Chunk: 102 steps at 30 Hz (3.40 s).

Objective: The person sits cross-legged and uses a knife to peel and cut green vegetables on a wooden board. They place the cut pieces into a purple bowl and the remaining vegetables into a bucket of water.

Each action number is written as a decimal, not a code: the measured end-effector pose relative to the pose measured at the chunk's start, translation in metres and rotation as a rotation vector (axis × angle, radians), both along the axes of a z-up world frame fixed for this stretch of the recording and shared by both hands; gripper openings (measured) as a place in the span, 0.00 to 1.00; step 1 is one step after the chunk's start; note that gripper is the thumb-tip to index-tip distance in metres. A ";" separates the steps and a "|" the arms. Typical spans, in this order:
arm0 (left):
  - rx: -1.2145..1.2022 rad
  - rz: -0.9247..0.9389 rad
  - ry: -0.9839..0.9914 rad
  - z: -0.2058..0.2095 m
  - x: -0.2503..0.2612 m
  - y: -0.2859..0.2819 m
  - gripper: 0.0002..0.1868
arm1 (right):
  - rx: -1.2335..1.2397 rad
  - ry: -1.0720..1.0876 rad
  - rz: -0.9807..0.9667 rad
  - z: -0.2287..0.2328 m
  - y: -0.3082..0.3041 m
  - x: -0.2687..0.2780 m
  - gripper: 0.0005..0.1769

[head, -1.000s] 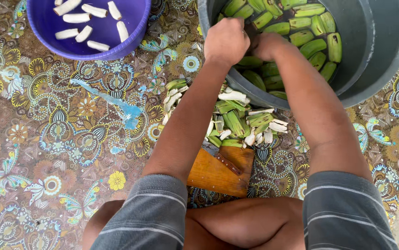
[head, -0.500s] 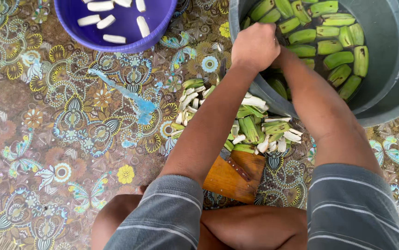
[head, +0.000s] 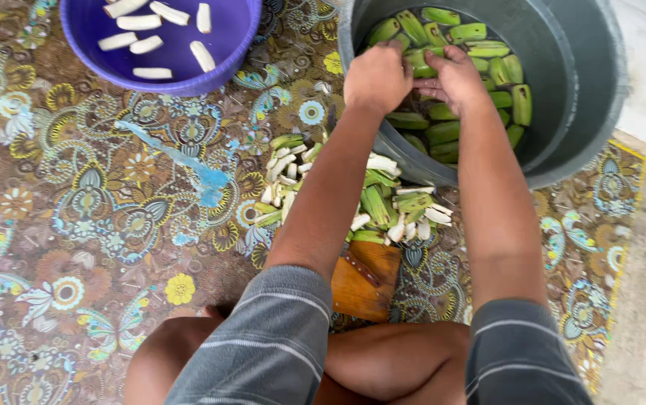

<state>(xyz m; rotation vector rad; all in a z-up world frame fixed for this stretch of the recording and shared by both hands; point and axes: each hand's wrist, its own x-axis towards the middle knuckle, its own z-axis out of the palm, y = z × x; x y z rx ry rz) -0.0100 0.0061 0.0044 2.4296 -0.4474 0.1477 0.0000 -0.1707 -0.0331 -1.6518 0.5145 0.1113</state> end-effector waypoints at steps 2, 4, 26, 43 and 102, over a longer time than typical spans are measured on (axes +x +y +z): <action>0.017 -0.026 0.036 0.009 -0.006 0.003 0.22 | 0.179 -0.058 -0.121 0.003 0.002 -0.016 0.47; 0.044 -0.060 0.052 0.016 -0.007 0.006 0.29 | 0.367 -0.142 -0.246 0.013 0.012 -0.033 0.50; -0.822 0.458 0.679 -0.133 -0.196 0.162 0.29 | -0.734 -0.173 0.317 -0.116 0.109 -0.286 0.13; -1.094 0.588 0.549 -0.152 -0.262 0.212 0.24 | -0.959 -0.076 0.408 -0.132 0.134 -0.349 0.13; -1.210 -0.171 0.755 -0.109 -0.296 0.155 0.31 | -0.302 -0.701 0.175 -0.024 0.201 -0.381 0.10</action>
